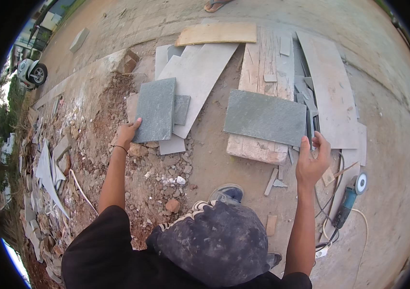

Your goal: The person uses a power grinder to cut through stone tiles while holding them against a stone block, then handles and inspects the smaller cut pieces.

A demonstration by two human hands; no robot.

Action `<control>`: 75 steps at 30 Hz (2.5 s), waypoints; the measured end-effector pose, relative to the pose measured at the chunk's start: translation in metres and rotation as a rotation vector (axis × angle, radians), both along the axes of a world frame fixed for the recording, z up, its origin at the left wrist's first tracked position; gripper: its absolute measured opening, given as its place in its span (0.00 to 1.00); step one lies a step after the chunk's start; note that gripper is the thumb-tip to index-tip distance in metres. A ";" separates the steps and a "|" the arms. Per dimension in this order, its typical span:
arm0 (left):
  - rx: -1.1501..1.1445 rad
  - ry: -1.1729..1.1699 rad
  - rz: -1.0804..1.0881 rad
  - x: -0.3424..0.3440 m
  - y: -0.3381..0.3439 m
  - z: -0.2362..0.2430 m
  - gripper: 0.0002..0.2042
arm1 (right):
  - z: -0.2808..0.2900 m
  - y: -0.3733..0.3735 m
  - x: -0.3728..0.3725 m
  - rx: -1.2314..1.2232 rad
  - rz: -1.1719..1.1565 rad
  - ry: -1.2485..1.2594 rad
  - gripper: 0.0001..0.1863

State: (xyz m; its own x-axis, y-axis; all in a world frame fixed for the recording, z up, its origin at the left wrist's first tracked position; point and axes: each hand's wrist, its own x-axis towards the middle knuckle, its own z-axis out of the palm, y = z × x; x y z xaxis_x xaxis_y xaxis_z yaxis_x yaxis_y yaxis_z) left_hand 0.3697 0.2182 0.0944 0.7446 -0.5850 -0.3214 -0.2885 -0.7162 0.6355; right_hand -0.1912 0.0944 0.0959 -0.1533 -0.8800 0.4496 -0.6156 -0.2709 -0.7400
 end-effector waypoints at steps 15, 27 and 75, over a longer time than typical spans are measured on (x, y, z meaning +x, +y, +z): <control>-0.692 0.729 0.041 -0.157 0.021 0.024 0.10 | 0.019 -0.010 0.168 0.877 0.613 -0.465 0.39; -0.298 1.204 -0.372 -0.364 -0.029 -0.025 0.16 | 0.012 -0.105 0.071 0.738 0.487 0.018 0.29; 0.084 -0.608 -0.536 -0.176 -0.012 -0.035 0.37 | -0.009 -0.088 0.074 0.141 0.362 0.215 0.18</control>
